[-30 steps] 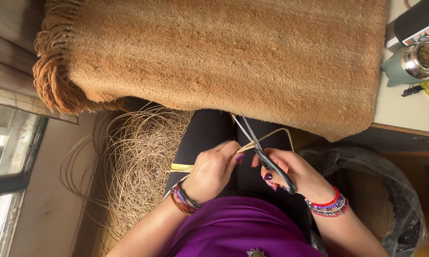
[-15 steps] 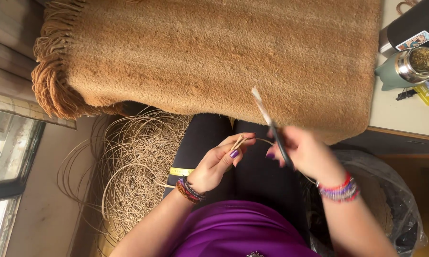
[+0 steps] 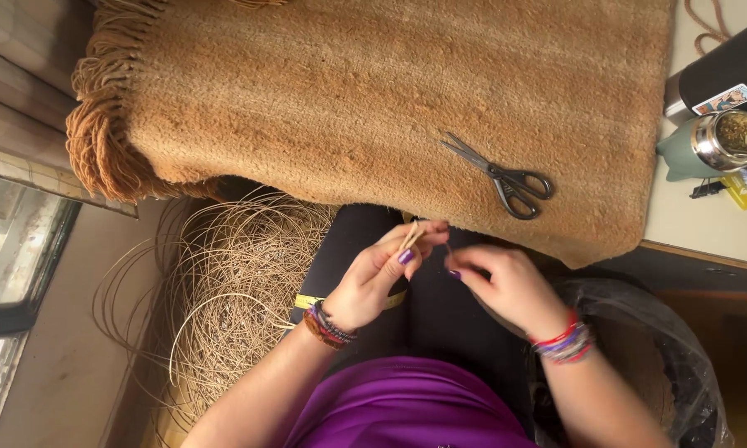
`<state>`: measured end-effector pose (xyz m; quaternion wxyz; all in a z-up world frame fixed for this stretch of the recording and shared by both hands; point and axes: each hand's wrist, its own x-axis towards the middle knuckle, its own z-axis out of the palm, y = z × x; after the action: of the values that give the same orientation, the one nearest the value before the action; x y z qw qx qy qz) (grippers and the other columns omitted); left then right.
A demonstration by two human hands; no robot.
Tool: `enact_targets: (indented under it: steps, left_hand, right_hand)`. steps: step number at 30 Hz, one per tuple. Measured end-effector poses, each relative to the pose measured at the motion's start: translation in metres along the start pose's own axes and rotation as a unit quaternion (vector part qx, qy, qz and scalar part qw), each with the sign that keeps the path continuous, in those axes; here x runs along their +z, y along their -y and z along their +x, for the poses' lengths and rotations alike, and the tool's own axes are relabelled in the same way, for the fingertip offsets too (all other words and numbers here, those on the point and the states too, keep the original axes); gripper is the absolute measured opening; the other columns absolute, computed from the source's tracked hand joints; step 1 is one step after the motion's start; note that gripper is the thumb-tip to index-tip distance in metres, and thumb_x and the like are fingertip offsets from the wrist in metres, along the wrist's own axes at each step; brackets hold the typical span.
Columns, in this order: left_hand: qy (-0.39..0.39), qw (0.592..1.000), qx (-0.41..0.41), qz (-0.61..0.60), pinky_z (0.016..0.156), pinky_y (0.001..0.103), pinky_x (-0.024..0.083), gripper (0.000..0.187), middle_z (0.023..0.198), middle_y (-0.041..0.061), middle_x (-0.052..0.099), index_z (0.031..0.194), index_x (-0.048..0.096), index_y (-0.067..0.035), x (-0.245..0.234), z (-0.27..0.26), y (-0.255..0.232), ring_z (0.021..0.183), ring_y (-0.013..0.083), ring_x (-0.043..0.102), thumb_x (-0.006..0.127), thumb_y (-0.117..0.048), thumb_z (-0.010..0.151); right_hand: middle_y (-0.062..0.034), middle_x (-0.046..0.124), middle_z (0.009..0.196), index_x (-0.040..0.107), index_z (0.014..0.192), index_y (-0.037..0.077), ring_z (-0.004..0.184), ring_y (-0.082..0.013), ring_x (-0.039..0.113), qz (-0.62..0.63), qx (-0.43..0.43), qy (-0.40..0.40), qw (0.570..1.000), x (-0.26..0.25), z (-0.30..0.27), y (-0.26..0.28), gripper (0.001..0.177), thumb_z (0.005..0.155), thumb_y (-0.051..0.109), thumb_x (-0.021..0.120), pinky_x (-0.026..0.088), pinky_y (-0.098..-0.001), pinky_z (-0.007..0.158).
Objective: Measuring and cutting thin wicker strips to specific lengths using a tape measure and scissors.
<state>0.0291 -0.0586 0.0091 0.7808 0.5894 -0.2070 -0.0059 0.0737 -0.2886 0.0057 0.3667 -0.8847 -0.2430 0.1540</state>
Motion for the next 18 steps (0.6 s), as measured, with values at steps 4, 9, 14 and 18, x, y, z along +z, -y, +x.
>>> enact_targets:
  steps: [4,9,14,18]
  left_hand:
    - [-0.141,0.988,0.023,0.05,0.091,0.057,0.058,0.034,0.093,0.018,0.06,0.125,0.058,0.01,0.012,-0.001,0.037,0.109,0.0449,0.07,0.038,-0.014,0.112]
    - [-0.305,0.933,-0.105,-0.158,0.086,0.038,0.063,0.032,0.101,0.02,0.075,0.11,0.056,-0.001,0.037,0.003,0.064,0.097,0.0301,0.077,0.035,-0.024,0.114]
    - [-0.3,0.931,-0.1,-0.184,0.086,0.033,0.062,0.03,0.095,0.021,0.077,0.112,0.056,-0.001,0.056,0.004,0.058,0.094,0.024,0.077,0.036,-0.023,0.114]
    - [-0.279,0.941,-0.076,-0.178,0.086,0.033,0.062,0.03,0.088,0.021,0.076,0.097,0.053,-0.005,0.061,0.006,0.056,0.093,0.0254,0.077,0.036,-0.023,0.114]
  right_hand:
    - [-0.0036,0.079,0.065,0.078,0.086,0.011,0.067,-0.0176,0.079,0.099,0.038,-0.061,0.992,0.032,-0.019,0.004,0.019,0.097,0.015,0.063,0.062,-0.0332,0.067]
    - [0.0013,0.073,0.063,0.076,0.087,0.013,0.063,-0.014,0.074,0.108,-0.016,-0.096,0.989,0.053,-0.023,0.018,0.021,0.1,0.014,0.059,0.062,-0.0285,0.064]
    - [-0.0066,0.07,0.068,0.075,0.095,0.01,0.069,-0.0205,0.073,0.083,-0.017,-0.107,0.991,0.063,-0.023,0.006,0.022,0.103,0.01,0.054,0.061,-0.0331,0.069]
    - [-0.0104,0.069,0.07,0.074,0.094,0.007,0.069,-0.0224,0.073,0.093,-0.01,-0.103,0.99,0.062,-0.025,0.001,0.024,0.104,0.009,0.052,0.061,-0.0366,0.069]
